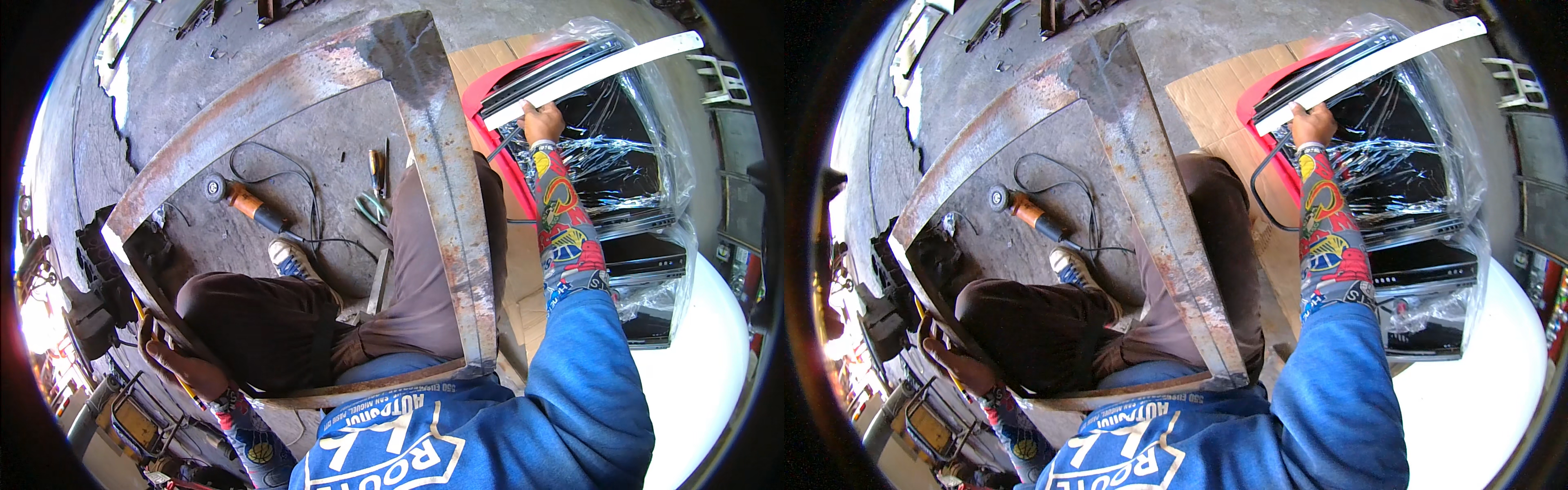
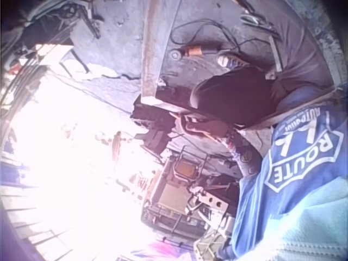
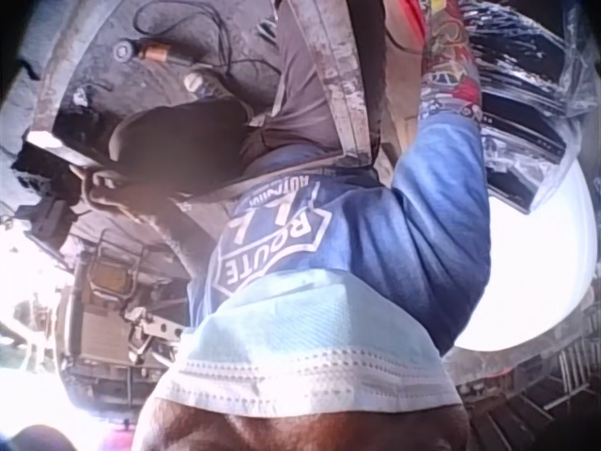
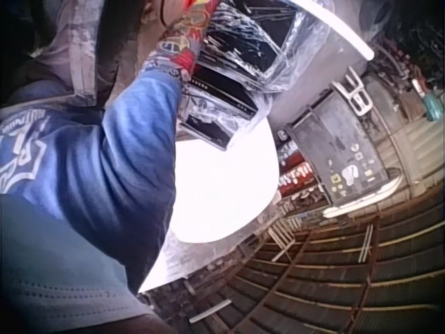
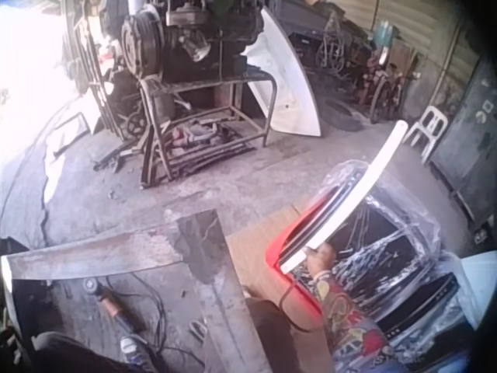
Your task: The person uses an angle grinder to smooth a metal frame, then marks it with a pencil and ruler. The person measures and marks multiple edges of the frame while sitting on the floor.
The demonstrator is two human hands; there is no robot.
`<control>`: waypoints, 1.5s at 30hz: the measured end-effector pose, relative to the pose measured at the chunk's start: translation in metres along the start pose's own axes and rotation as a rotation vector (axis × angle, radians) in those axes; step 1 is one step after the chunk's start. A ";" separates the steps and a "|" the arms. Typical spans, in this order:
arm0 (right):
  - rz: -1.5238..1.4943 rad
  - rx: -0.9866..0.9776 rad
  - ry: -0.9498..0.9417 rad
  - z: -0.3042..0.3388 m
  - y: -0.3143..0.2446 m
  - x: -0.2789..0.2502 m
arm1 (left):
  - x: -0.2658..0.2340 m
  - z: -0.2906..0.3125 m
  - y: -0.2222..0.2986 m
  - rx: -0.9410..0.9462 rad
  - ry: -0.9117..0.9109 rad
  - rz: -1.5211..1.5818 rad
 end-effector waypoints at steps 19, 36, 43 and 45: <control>0.069 0.022 0.051 0.004 0.001 0.002 | 0.003 0.000 0.003 -0.048 -0.003 0.040; 0.101 -0.002 0.008 0.011 -0.009 0.003 | 0.002 -0.001 0.001 0.024 -0.014 0.003; 0.085 -0.026 0.050 0.012 -0.008 0.005 | 0.003 0.000 0.002 -0.004 -0.009 0.021; 0.061 -0.030 0.038 0.005 0.001 0.007 | 0.003 0.000 0.004 -0.017 0.011 0.034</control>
Point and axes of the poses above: each hand's wrist, its own z-axis away from the middle knuckle, its own x-axis out of the palm, y = z × x, the point moved 5 cm from there along -z, towards the middle knuckle, and after that the axes turned 13 degrees about x, right-handed, at the moved point
